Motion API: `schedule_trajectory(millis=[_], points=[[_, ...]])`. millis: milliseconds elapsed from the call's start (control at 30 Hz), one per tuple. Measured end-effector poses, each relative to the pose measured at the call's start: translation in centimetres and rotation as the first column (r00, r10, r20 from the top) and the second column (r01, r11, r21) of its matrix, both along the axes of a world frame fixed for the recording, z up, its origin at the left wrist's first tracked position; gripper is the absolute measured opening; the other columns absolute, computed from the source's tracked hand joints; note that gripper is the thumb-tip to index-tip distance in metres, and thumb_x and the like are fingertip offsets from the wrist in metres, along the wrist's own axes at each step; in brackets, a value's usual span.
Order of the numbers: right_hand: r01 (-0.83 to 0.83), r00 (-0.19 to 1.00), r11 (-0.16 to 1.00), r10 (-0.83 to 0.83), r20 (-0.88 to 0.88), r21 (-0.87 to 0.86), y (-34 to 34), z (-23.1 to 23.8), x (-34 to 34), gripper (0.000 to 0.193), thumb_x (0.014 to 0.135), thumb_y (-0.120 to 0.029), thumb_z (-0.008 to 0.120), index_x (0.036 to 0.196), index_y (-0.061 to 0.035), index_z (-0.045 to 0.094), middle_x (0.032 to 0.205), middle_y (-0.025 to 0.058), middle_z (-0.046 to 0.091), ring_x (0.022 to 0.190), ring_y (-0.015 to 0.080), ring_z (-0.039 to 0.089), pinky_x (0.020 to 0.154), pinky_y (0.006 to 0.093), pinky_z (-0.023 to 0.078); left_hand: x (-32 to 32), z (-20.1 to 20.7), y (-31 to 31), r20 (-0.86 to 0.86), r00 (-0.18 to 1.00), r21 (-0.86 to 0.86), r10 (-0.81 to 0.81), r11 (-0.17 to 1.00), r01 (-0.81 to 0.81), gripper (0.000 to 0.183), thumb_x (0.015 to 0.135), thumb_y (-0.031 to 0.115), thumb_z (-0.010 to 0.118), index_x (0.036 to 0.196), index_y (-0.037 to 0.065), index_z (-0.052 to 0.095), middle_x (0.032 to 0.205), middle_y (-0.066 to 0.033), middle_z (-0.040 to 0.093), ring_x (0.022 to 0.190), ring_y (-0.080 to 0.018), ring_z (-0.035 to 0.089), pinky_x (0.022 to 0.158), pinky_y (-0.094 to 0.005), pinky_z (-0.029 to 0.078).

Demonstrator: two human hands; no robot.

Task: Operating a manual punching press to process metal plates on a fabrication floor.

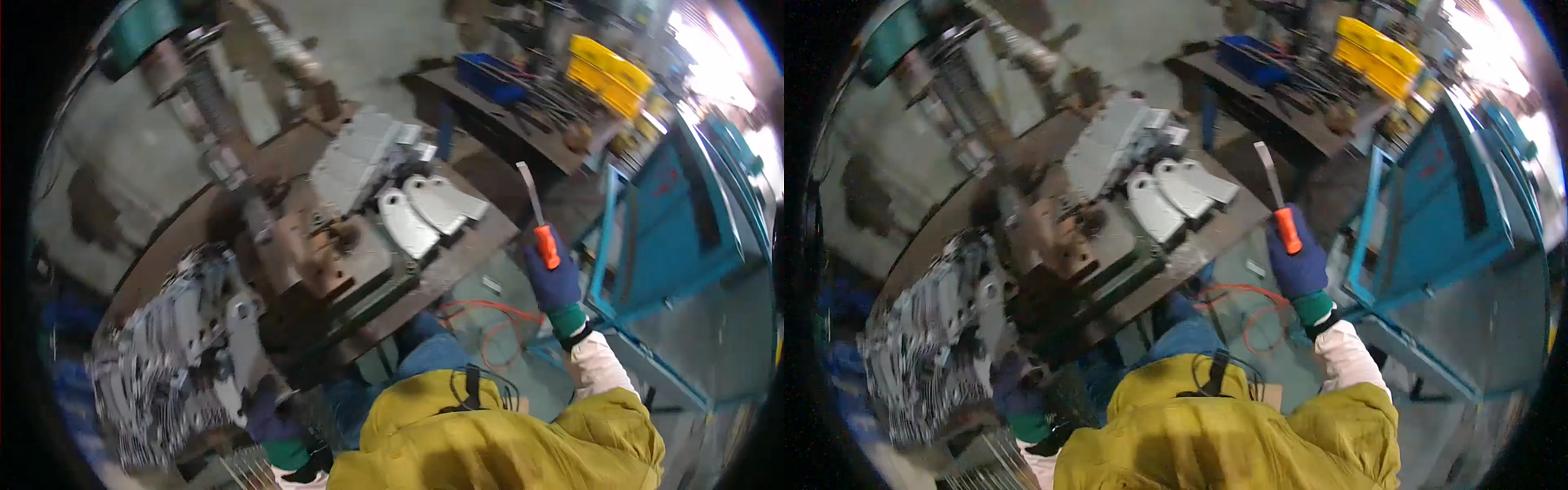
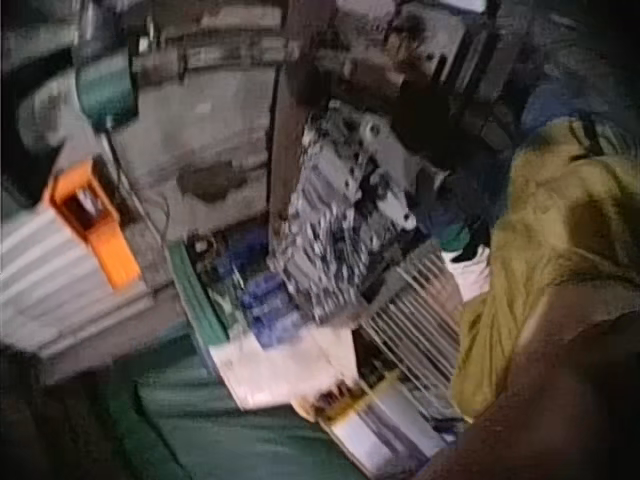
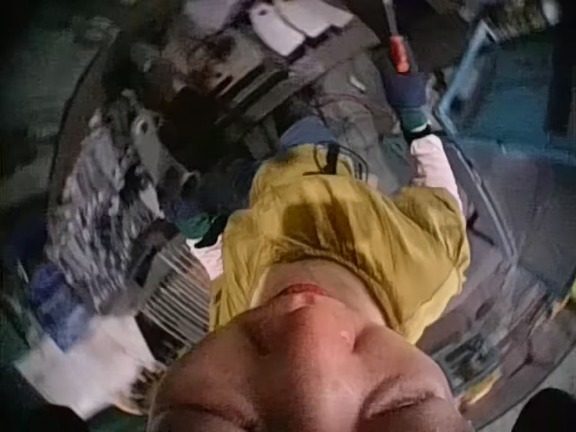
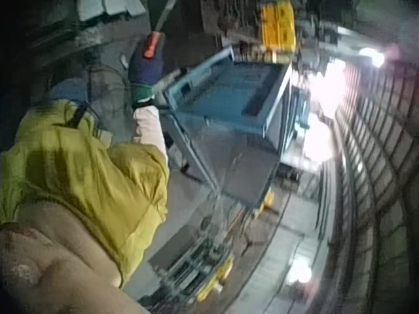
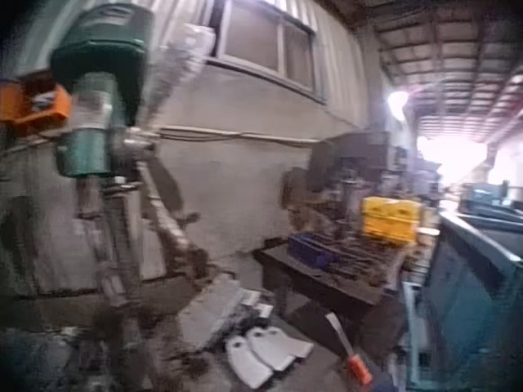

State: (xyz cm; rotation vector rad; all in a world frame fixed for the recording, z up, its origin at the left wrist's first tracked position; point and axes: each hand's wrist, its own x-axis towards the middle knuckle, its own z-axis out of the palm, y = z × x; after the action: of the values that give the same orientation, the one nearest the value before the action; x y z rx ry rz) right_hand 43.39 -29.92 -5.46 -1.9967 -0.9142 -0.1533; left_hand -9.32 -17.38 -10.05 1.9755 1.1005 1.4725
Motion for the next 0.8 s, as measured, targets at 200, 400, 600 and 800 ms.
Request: schedule_trajectory(millis=[200,400,600,800], points=[[0.73,0.683,0.681,-0.729,-0.035,0.062,-14.3,-7.4,9.6,0.043,0.093,-0.04,0.07,0.125,-0.0122,0.067,0.096,0.0141,0.073,0.087,0.0319,0.071,0.077,0.0424,0.054,1.3,1.8,0.7,0.308,0.95,-0.485,0.055,0.868,0.107,0.031,0.091,0.018,0.073,0.119,0.004,0.068,0.106,-0.0104,0.071,0.093,-0.02,0.069,0.061,-0.0316,0.058],[0.757,0.623,0.58,-0.779,0.067,-0.3,-15.6,-11.0,10.1,0.059,0.084,-0.064,0.066,0.106,-0.0105,0.074,0.096,0.0219,0.073,0.09,0.0417,0.071,0.076,0.0517,0.052,1.6,4.1,2.4,-0.267,0.963,-0.268,0.043,0.956,-0.117,0.026,0.097,0.015,0.067,0.12,0.003,0.069,0.109,-0.0101,0.071,0.098,-0.02,0.069,0.079,-0.0337,0.058],[0.846,0.474,0.425,-0.876,0.09,-0.323,-15.2,-12.9,12.4,0.06,0.084,-0.065,0.067,0.11,-0.0111,0.074,0.094,0.018,0.074,0.083,0.0396,0.07,0.07,0.0517,0.052,6.1,8.6,2.9,0.318,0.948,-0.446,-0.022,0.879,0.17,0.025,0.097,0.013,0.066,0.121,0.004,0.07,0.113,-0.0116,0.07,0.102,-0.023,0.069,0.087,-0.0385,0.057],[0.723,0.653,0.674,-0.738,-0.169,-0.15,-15.6,-13.7,7.0,0.058,0.093,-0.045,0.066,0.133,-0.0031,0.06,0.112,0.0221,0.069,0.103,0.0401,0.065,0.086,0.047,0.051,6.4,8.6,4.9,0.109,0.982,-0.307,-0.158,0.934,0.184,0.05,0.083,0.009,0.068,0.133,0.008,0.065,0.127,-0.0185,0.066,0.115,-0.0365,0.065,0.1,-0.0428,0.052]])
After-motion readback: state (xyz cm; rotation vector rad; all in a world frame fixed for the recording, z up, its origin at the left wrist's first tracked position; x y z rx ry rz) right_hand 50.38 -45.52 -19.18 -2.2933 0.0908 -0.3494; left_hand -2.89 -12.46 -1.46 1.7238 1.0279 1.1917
